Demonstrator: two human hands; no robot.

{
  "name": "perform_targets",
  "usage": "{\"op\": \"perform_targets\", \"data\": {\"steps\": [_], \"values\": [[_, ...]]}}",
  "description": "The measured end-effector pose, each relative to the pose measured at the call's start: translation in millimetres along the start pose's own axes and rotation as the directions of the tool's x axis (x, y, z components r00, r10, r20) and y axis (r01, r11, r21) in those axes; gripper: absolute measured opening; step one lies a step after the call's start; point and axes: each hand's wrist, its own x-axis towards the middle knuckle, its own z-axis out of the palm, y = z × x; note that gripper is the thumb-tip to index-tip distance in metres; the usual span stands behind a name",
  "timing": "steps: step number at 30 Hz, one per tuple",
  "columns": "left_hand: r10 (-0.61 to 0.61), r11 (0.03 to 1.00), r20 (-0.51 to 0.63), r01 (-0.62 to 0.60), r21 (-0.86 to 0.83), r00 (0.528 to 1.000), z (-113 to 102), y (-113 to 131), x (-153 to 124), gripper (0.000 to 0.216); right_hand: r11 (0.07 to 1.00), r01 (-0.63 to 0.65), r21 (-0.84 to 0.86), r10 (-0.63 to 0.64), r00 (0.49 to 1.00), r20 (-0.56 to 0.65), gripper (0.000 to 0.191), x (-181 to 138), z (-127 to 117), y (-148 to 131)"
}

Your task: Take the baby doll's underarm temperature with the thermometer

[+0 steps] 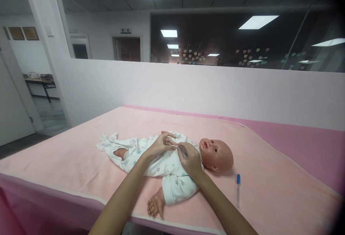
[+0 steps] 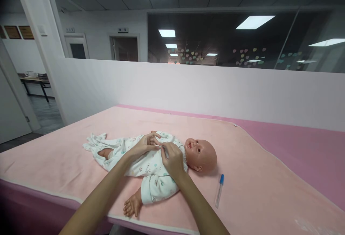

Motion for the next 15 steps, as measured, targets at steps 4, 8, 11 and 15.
{"op": "perform_targets", "data": {"steps": [4, 8, 11, 15], "values": [[-0.002, 1.0, -0.018, 0.002, 0.007, 1.0, 0.5, 0.4, 0.1, 0.043, 1.0, 0.011, -0.014, -0.011, 1.0, -0.004, 0.013, 0.2, 0.4, -0.2], [0.014, 1.0, -0.016, -0.014, -0.008, 1.0, 2.5, 2.3, -0.9, 0.047, 1.0, 0.008, -0.017, -0.008, 1.0, 0.019, 0.013, 0.7, -0.3, -1.0], [0.001, 0.999, -0.008, -0.001, -0.032, 1.0, 3.3, 5.6, -2.6, 0.051, 1.0, 0.01, -0.009, -0.01, 1.0, 0.026, 0.014, 0.9, -1.1, -1.9], [-0.064, 0.998, -0.019, 0.063, -0.027, 0.998, -1.7, 11.8, -5.4, 0.052, 1.0, 0.019, -0.011, -0.019, 1.0, -0.024, 0.014, 0.0, -1.2, -1.3]]}}
